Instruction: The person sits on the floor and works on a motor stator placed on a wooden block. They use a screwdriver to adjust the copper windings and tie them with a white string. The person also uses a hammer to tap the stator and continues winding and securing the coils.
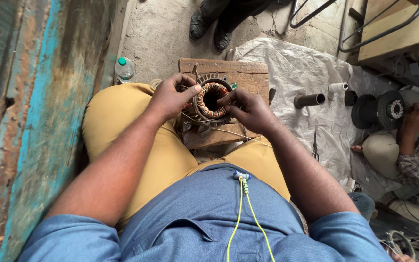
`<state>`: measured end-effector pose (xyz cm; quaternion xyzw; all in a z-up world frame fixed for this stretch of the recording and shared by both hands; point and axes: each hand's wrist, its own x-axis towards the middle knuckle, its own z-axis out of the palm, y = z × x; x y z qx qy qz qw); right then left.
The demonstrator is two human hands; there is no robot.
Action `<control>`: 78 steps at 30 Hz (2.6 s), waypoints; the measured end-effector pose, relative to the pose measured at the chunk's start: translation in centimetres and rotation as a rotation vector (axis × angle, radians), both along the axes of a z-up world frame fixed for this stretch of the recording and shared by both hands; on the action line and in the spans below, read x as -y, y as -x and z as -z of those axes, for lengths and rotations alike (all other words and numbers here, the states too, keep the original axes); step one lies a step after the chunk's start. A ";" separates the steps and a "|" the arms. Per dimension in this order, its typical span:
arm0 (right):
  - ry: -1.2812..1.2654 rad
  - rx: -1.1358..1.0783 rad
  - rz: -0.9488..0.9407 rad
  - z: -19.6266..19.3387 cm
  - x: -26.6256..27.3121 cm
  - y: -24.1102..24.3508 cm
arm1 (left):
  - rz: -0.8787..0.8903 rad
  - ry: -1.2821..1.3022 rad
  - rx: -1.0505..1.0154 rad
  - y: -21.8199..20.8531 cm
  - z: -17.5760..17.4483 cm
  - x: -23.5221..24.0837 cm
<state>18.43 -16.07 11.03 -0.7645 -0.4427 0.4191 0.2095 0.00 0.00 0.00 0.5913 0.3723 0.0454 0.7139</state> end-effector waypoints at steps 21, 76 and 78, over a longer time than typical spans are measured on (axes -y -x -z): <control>-0.338 0.207 -0.187 1.8 0.6 -0.6 | 0.314 -0.348 -0.255 0.1 -3.6 0.3; -0.411 0.494 -0.370 2.0 -1.1 0.8 | 0.567 -0.945 -0.582 1.4 -7.1 2.7; -0.412 0.475 -0.403 1.9 -1.3 1.4 | 0.532 -1.151 -0.527 0.9 -6.8 3.4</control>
